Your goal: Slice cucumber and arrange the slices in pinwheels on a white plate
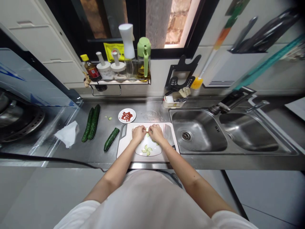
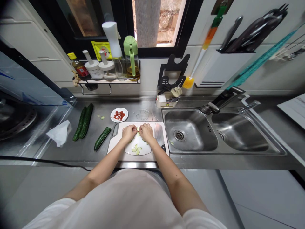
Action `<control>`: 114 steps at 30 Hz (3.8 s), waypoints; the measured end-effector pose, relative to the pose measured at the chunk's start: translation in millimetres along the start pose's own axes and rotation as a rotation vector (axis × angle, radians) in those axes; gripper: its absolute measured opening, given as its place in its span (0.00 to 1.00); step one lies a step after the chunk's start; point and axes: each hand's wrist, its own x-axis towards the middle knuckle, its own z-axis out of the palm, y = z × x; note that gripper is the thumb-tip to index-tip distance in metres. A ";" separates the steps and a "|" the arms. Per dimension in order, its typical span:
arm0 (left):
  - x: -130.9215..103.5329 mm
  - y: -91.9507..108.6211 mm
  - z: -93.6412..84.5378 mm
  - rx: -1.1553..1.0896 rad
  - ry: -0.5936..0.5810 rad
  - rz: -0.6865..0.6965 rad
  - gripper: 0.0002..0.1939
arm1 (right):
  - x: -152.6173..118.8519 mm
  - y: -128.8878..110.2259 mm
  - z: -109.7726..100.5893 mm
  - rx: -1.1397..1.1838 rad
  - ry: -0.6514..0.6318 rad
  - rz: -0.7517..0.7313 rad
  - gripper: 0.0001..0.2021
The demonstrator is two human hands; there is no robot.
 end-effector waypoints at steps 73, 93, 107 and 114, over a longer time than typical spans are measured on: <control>74.8 -98.4 -67.6 0.212 0.164 -0.370 0.11 | -80.9 4.9 -19.4 0.495 0.246 0.105 0.09; 79.5 -100.6 -62.2 0.074 0.288 -0.438 0.12 | -92.6 16.0 -17.2 0.472 0.250 0.137 0.10; 22.3 -45.8 -28.1 -1.110 0.236 -0.078 0.14 | -73.9 8.7 -31.6 0.480 0.264 0.080 0.08; -6.9 -12.8 -31.7 -1.005 0.153 0.090 0.14 | -50.7 -2.3 -57.0 0.447 0.273 -0.032 0.07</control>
